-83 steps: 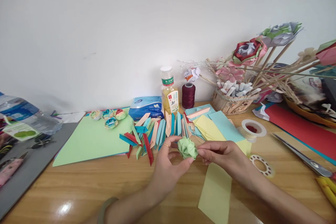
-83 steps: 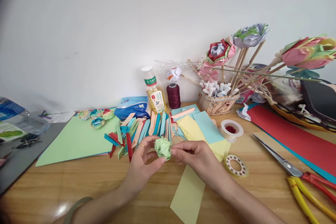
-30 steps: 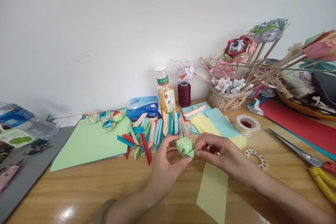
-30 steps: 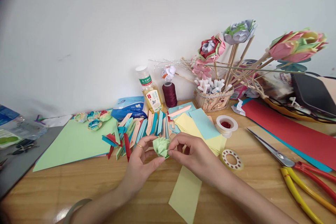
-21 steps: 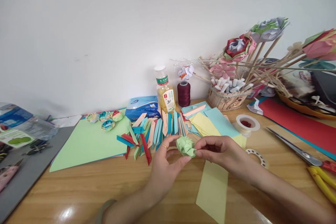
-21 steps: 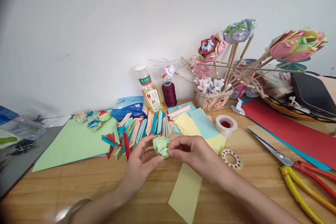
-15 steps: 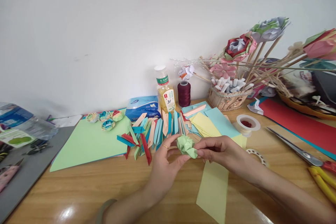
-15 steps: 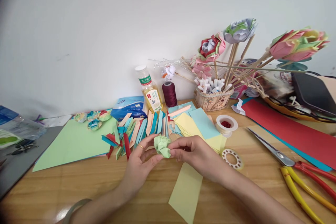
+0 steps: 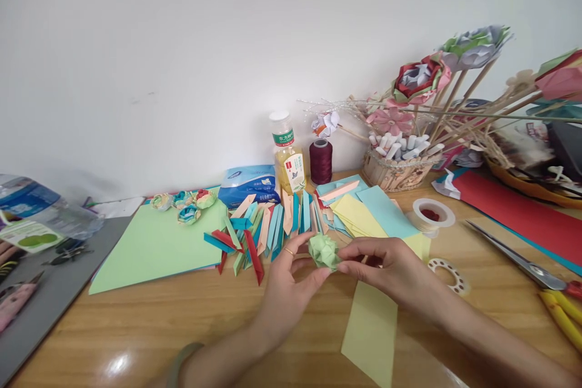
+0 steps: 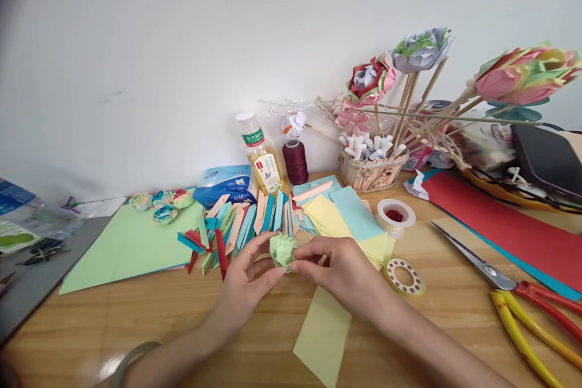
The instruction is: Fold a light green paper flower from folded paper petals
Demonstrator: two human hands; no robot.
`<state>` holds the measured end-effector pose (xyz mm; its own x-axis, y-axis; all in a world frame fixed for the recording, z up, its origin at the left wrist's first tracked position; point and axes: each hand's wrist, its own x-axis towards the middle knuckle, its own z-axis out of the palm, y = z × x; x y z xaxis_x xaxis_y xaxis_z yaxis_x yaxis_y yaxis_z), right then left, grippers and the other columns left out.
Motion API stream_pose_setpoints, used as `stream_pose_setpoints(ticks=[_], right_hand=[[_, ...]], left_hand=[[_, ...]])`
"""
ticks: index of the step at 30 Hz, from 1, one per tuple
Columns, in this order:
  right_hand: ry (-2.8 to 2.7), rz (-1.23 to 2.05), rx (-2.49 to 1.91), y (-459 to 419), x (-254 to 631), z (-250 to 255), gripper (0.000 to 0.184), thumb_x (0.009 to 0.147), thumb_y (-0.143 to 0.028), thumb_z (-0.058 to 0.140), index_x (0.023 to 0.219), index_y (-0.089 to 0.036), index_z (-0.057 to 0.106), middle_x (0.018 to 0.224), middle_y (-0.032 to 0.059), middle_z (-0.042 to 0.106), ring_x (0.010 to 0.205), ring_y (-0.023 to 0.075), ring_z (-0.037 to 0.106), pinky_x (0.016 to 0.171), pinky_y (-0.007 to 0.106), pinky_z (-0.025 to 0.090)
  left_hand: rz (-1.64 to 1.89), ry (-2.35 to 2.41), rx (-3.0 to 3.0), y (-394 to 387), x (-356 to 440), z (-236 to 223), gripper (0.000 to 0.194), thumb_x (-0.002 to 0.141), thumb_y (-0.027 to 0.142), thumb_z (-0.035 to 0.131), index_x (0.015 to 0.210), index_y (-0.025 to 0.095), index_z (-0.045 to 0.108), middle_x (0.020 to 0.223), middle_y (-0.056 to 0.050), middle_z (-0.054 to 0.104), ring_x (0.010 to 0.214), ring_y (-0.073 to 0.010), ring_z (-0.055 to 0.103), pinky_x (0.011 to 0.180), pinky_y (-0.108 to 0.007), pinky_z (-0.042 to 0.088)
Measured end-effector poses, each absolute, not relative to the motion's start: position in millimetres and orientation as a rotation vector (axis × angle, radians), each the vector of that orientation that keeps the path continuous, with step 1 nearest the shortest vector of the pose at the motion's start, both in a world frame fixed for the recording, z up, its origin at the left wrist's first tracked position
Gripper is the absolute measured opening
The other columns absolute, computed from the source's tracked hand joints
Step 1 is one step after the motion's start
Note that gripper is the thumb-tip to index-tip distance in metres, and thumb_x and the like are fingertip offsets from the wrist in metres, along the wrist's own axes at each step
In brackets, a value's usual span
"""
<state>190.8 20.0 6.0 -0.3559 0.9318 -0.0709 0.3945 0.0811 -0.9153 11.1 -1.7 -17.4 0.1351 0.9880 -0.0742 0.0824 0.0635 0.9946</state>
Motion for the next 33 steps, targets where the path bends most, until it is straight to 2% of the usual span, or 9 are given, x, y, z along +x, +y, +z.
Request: stream_pose_setpoints(ticks=[6,12,15,19,24,30,33], right_hand=[[-1.889,1.211,-1.318,17.3,187.0,4.8,0.015,0.078,-0.026,0.055,0.071,-0.019,0.067,0.067,0.0003,0.065,0.058,0.0135,0.055,0.052,0.023,0.041],[-1.898,1.157,-1.337,13.7,182.8,3.6,0.019,0.075,-0.017,0.048,0.076,-0.019,0.067,0.076,0.002,0.069,0.066,0.0163,0.06,0.061,0.027,0.047],[-1.89,1.173,-1.331,14.6,183.6,4.5,0.02,0.074,-0.016,0.047,0.078,-0.018,0.067,0.079,0.0024,0.07,0.067,0.0167,0.061,0.061,0.027,0.048],[-1.894,1.197,-1.331,15.4,183.7,5.9,0.018,0.076,-0.019,0.048,0.075,-0.018,0.066,0.071,0.0019,0.068,0.062,0.0156,0.06,0.058,0.025,0.048],[-1.911,1.042,-1.356,11.8,177.7,4.7,0.017,0.075,-0.017,0.047,0.071,-0.017,0.063,0.066,0.0019,0.066,0.059,0.0154,0.057,0.056,0.027,0.047],[-1.791,1.251,-1.272,11.3,178.8,1.6,0.021,0.078,-0.021,0.049,0.083,-0.019,0.069,0.086,0.0043,0.07,0.073,0.0177,0.063,0.065,0.028,0.05],[-1.765,1.304,-1.263,12.3,181.0,-0.3,0.022,0.079,-0.024,0.051,0.086,-0.02,0.071,0.087,0.0038,0.07,0.076,0.0186,0.064,0.067,0.029,0.05]], left_hand=[[0.954,1.193,1.305,-3.3,11.9,-12.6,0.047,0.071,0.024,0.065,0.116,0.022,0.05,0.117,-0.008,0.057,0.105,-0.023,0.056,0.089,-0.036,0.048],[0.944,1.237,1.313,-1.8,13.2,-13.2,0.043,0.071,0.026,0.064,0.112,0.02,0.051,0.115,-0.008,0.058,0.101,-0.0215,0.057,0.088,-0.035,0.049],[0.953,1.243,1.299,-1.1,12.9,-14.5,0.044,0.071,0.027,0.064,0.112,0.02,0.05,0.116,-0.008,0.057,0.101,-0.0214,0.057,0.087,-0.035,0.049],[0.966,1.247,1.314,-2.2,13.1,-15.0,0.043,0.07,0.025,0.064,0.111,0.02,0.05,0.116,-0.008,0.056,0.1,-0.0207,0.058,0.087,-0.035,0.049],[0.977,1.267,1.36,-4.9,14.3,-14.0,0.042,0.069,0.022,0.063,0.109,0.02,0.05,0.111,-0.007,0.059,0.097,-0.0198,0.058,0.085,-0.034,0.049],[1.015,1.299,1.357,-3.7,13.0,-15.4,0.041,0.071,0.023,0.062,0.11,0.021,0.048,0.11,-0.006,0.059,0.099,-0.0185,0.057,0.086,-0.033,0.049],[1.02,1.311,1.349,-2.6,12.8,-16.0,0.041,0.071,0.023,0.063,0.109,0.021,0.048,0.108,-0.005,0.06,0.099,-0.0183,0.056,0.086,-0.032,0.049]])
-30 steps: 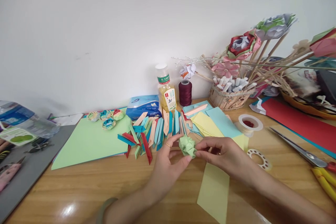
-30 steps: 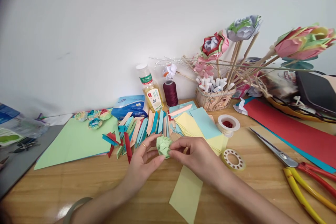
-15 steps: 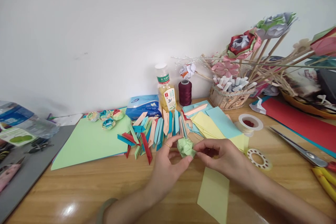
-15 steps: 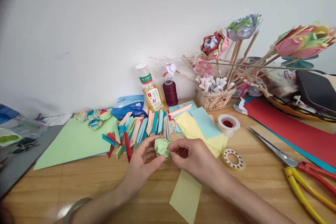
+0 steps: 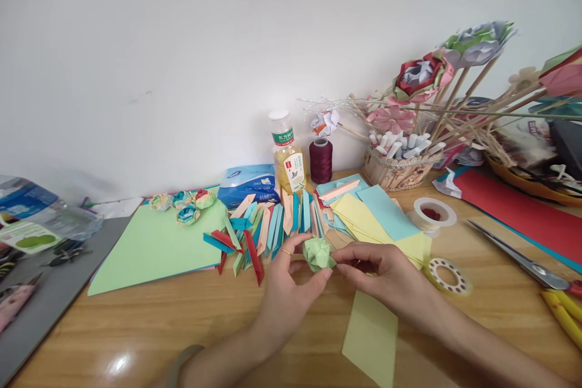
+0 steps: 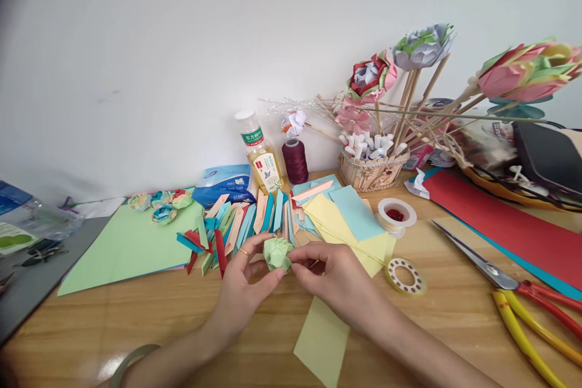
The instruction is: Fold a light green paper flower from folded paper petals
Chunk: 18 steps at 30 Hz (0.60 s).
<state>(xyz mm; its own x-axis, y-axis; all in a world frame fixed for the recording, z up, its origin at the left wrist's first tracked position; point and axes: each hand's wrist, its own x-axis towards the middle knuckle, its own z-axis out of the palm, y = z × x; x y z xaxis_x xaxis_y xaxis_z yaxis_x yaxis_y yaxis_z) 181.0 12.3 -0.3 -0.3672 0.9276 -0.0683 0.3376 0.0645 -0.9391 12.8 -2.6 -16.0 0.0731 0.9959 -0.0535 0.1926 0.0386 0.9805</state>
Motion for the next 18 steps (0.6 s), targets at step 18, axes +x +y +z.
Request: stream_pose_setpoints(ticks=[18], right_hand=[[-1.682,1.426,-1.299,16.6,183.9,1.0,0.016,0.074,-0.032,0.06,0.074,-0.019,0.069,0.074,0.0019,0.069,0.07,0.017,0.059,0.065,0.028,0.045]], left_hand=[[0.998,1.297,1.355,-5.3,13.6,-12.7,0.044,0.068,0.024,0.065,0.109,0.022,0.05,0.114,-0.007,0.057,0.099,-0.0202,0.056,0.087,-0.035,0.047]])
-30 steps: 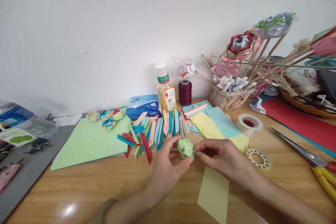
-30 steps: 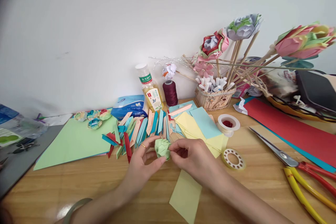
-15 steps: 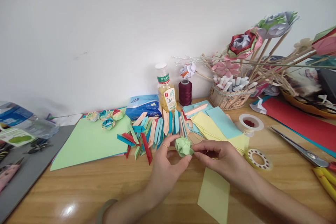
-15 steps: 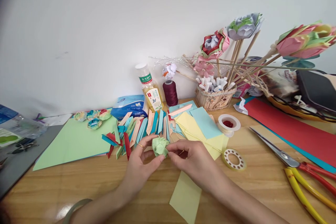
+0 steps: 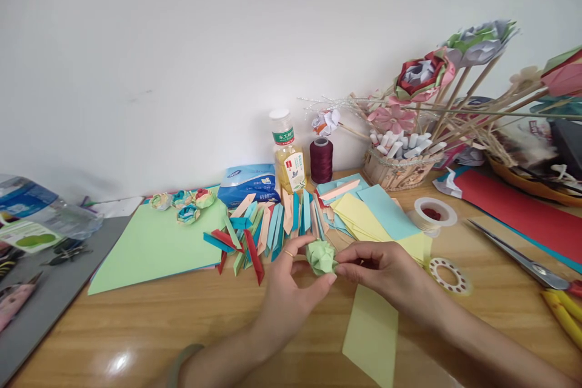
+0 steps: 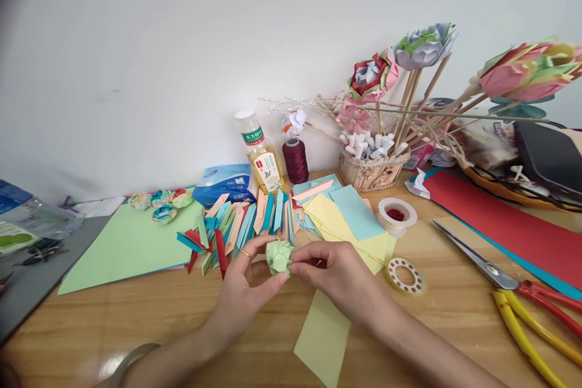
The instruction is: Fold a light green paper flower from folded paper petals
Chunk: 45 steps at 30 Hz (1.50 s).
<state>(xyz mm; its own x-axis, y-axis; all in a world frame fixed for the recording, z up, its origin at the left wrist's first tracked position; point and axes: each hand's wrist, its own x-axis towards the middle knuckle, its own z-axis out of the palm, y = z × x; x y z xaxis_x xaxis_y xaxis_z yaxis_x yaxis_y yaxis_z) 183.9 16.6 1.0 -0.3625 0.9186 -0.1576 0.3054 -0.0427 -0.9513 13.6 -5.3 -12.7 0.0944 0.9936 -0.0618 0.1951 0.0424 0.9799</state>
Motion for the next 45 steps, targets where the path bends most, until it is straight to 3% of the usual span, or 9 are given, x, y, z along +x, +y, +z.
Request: stream_pose_setpoints(ticks=[4,10,19,27,45], right_hand=[[-1.688,1.424,-1.306,16.1,184.5,0.1,0.015,0.074,-0.032,0.062,0.068,-0.019,0.064,0.064,-0.0011,0.062,0.059,0.0128,0.053,0.054,0.024,0.04],[-1.718,1.472,-1.208,17.2,188.4,7.9,0.022,0.074,-0.037,0.064,0.065,-0.018,0.057,0.059,-0.0042,0.051,0.055,0.0101,0.044,0.051,0.022,0.033],[-1.64,1.604,-1.216,19.5,189.9,8.2,0.022,0.07,-0.037,0.068,0.067,-0.018,0.058,0.062,-0.0037,0.053,0.058,0.011,0.049,0.053,0.023,0.037],[-1.551,1.755,-1.201,22.5,194.1,0.0,0.021,0.067,-0.038,0.069,0.074,-0.018,0.068,0.068,-0.0009,0.063,0.063,0.013,0.055,0.062,0.026,0.042],[-1.941,1.44,-1.139,21.0,194.0,9.2,0.02,0.083,-0.035,0.054,0.073,-0.019,0.061,0.074,-0.0012,0.057,0.065,0.0126,0.05,0.058,0.023,0.039]], left_hand=[[0.973,1.29,1.366,-6.9,13.2,-11.2,0.045,0.067,0.024,0.067,0.109,0.021,0.051,0.112,-0.007,0.059,0.097,-0.021,0.058,0.089,-0.038,0.046],[0.956,1.26,1.323,-5.5,11.7,-10.5,0.048,0.066,0.029,0.07,0.11,0.021,0.051,0.114,-0.009,0.058,0.101,-0.0233,0.057,0.09,-0.039,0.045],[0.985,1.246,1.316,-4.3,11.5,-11.4,0.048,0.065,0.028,0.072,0.108,0.021,0.053,0.114,-0.009,0.058,0.101,-0.0241,0.058,0.09,-0.039,0.046],[0.971,1.257,1.339,-6.0,11.9,-8.9,0.048,0.065,0.027,0.072,0.108,0.02,0.052,0.113,-0.009,0.059,0.102,-0.0243,0.057,0.091,-0.039,0.046],[0.961,1.256,1.349,-4.6,11.9,-10.9,0.047,0.066,0.024,0.07,0.109,0.021,0.053,0.118,-0.008,0.056,0.102,-0.023,0.057,0.091,-0.04,0.045]])
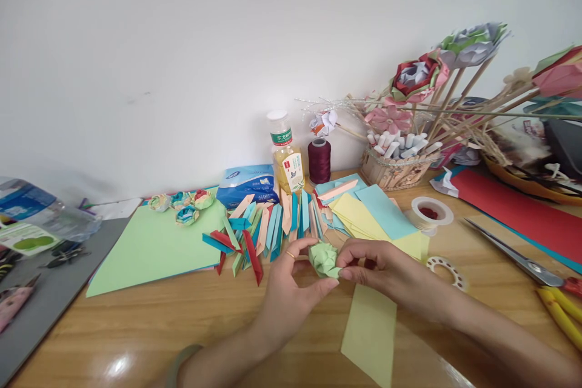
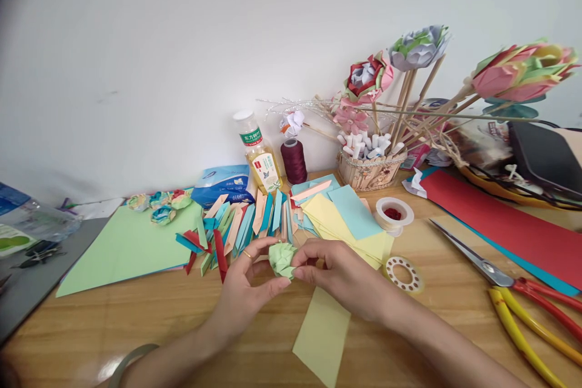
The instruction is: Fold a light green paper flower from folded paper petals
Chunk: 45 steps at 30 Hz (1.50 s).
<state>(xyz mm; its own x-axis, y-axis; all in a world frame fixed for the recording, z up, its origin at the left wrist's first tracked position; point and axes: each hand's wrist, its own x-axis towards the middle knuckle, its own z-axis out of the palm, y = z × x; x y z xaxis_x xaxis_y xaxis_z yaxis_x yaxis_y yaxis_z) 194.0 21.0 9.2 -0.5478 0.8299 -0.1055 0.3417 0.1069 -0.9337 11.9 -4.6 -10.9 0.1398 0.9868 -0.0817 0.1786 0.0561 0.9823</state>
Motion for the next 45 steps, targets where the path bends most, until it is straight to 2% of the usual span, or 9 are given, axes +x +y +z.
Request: stream_pose_setpoints(ticks=[11,21,29,33,38,45], right_hand=[[-1.815,1.472,-1.253,22.5,194.3,5.1,0.018,0.076,-0.034,0.06,0.07,-0.019,0.068,0.07,-0.0004,0.062,0.066,0.0146,0.056,0.061,0.025,0.044],[-1.712,1.542,-1.25,21.9,189.8,2.3,0.024,0.063,-0.038,0.073,0.061,-0.016,0.064,0.062,-0.0027,0.054,0.056,0.0106,0.048,0.051,0.022,0.037],[-1.759,1.484,-1.162,21.7,192.8,10.2,0.024,0.076,-0.041,0.06,0.072,-0.019,0.069,0.071,-0.0002,0.059,0.066,0.0137,0.052,0.061,0.025,0.041],[-1.713,1.48,-1.238,21.4,190.8,6.9,0.022,0.071,-0.039,0.066,0.066,-0.018,0.065,0.066,-0.0018,0.055,0.06,0.0119,0.049,0.055,0.024,0.038],[-1.738,1.419,-1.289,18.9,187.2,1.2,0.029,0.066,-0.041,0.071,0.059,-0.018,0.056,0.056,-0.0048,0.047,0.053,0.01,0.042,0.048,0.022,0.032],[-1.865,1.321,-1.14,20.8,190.2,5.3,0.019,0.082,-0.032,0.056,0.07,-0.019,0.064,0.075,0.0002,0.059,0.068,0.0138,0.053,0.061,0.024,0.039]], left_hand=[[0.966,1.241,1.312,-4.2,12.5,-9.3,0.045,0.067,0.024,0.069,0.109,0.021,0.053,0.116,-0.009,0.058,0.101,-0.0234,0.058,0.089,-0.038,0.048],[0.976,1.128,1.3,-4.6,12.6,-13.1,0.047,0.067,0.024,0.069,0.111,0.019,0.054,0.12,-0.01,0.056,0.103,-0.0232,0.057,0.088,-0.035,0.05],[0.973,1.066,1.19,-1.2,11.1,-11.9,0.048,0.071,0.028,0.067,0.116,0.021,0.052,0.12,-0.009,0.057,0.102,-0.0233,0.059,0.087,-0.036,0.05],[0.99,1.022,1.175,-1.6,11.3,-13.7,0.047,0.071,0.026,0.067,0.116,0.021,0.052,0.118,-0.009,0.057,0.099,-0.0217,0.06,0.088,-0.035,0.049],[0.983,0.971,1.15,-1.3,10.8,-16.6,0.047,0.071,0.026,0.068,0.115,0.021,0.053,0.116,-0.009,0.057,0.096,-0.0213,0.06,0.085,-0.034,0.05],[1.006,1.008,1.123,1.0,10.7,-18.4,0.043,0.07,0.026,0.069,0.11,0.021,0.054,0.114,-0.008,0.058,0.096,-0.0208,0.06,0.082,-0.032,0.051]])
